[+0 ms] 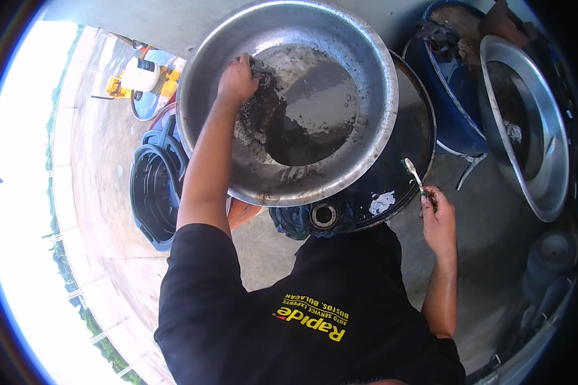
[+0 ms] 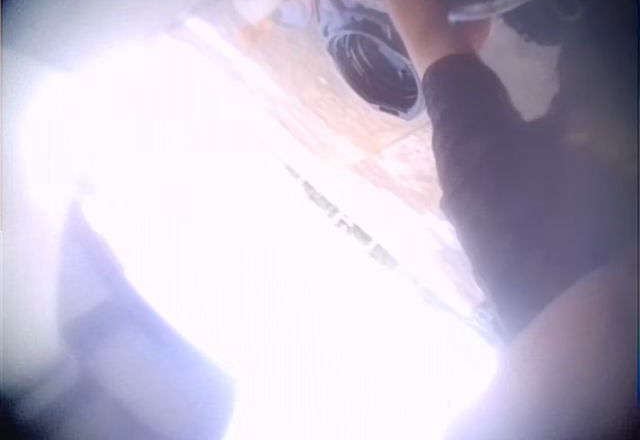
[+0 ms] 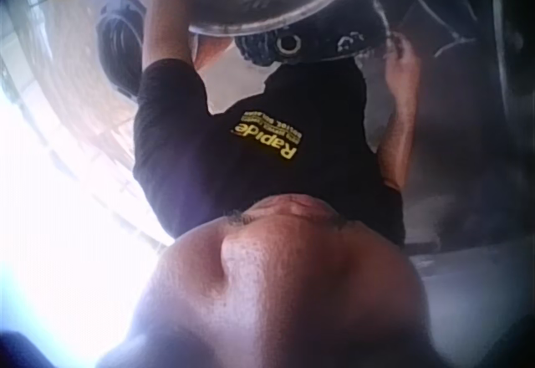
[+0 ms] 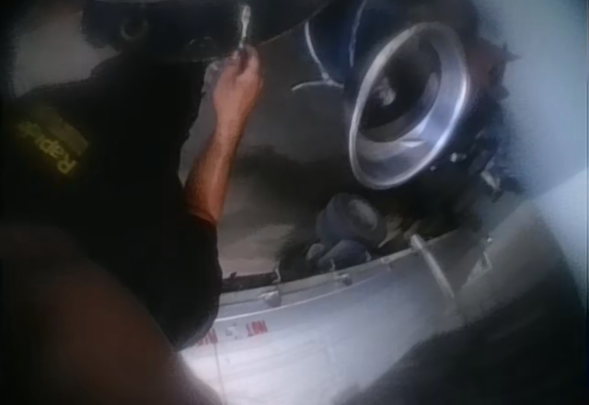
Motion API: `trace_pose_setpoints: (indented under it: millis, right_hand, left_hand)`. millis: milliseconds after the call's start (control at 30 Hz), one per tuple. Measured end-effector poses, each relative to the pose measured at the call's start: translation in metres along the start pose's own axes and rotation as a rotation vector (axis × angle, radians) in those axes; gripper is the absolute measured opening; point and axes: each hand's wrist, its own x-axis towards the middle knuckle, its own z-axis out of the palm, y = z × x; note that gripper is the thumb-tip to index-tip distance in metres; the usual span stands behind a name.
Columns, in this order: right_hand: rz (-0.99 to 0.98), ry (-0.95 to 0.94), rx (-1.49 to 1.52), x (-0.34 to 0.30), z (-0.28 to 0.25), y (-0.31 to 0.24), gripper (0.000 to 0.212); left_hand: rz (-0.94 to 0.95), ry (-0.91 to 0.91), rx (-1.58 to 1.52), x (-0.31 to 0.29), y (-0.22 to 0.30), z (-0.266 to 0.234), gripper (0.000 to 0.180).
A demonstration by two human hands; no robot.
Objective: The person scrubs small mechanical parts in a metal basin using a toothbrush and liquid solvent. They repeatedly dip the parts into the basin, scrub them with the brush, and rinse them by hand. The cleaned parts are placed back into the basin as the process continues.
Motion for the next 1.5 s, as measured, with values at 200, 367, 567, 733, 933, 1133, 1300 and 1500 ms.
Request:
trace_pose_setpoints:
  millis: [200, 367, 567, 733, 933, 1133, 1300, 1500]
  right_hand:
    - [-0.014, -0.009, -0.007, 0.005, 0.0, -0.005, 0.02]
    - [-0.02, -0.002, -0.025, 0.007, -0.004, -0.009, 0.02]
    - [-0.031, -0.016, -0.031, 0.01, 0.002, -0.005, 0.02]
    - [-0.029, -0.021, -0.016, 0.013, 0.002, -0.01, 0.02]
    - [-0.012, -0.001, -0.022, 0.01, -0.001, -0.012, 0.019]
    - [-0.025, -0.008, -0.027, 0.01, -0.001, -0.003, 0.019]
    - [-0.005, -0.005, -0.049, 0.011, -0.002, -0.005, 0.02]
    - [0.012, -0.008, -0.076, 0.011, -0.002, -0.001, 0.021]
  left_hand:
    - [0.024, -0.055, 0.232, -0.008, -0.002, 0.019, 0.036]
    - [0.012, 0.232, 0.13, -0.018, -0.003, 0.012, 0.033]
    - [0.06, -0.168, 0.268, -0.001, -0.001, 0.013, 0.032]
    - [0.022, 0.011, 0.139, -0.01, 0.004, 0.007, 0.03]
    - [-0.111, 0.057, 0.087, -0.009, 0.016, -0.005, 0.03]
    - [0.109, -0.182, 0.304, 0.001, -0.004, 0.013, 0.032]
    - [0.029, -0.123, 0.229, -0.001, 0.007, 0.005, 0.036]
    - [-0.047, 0.012, 0.157, -0.005, 0.014, 0.012, 0.039]
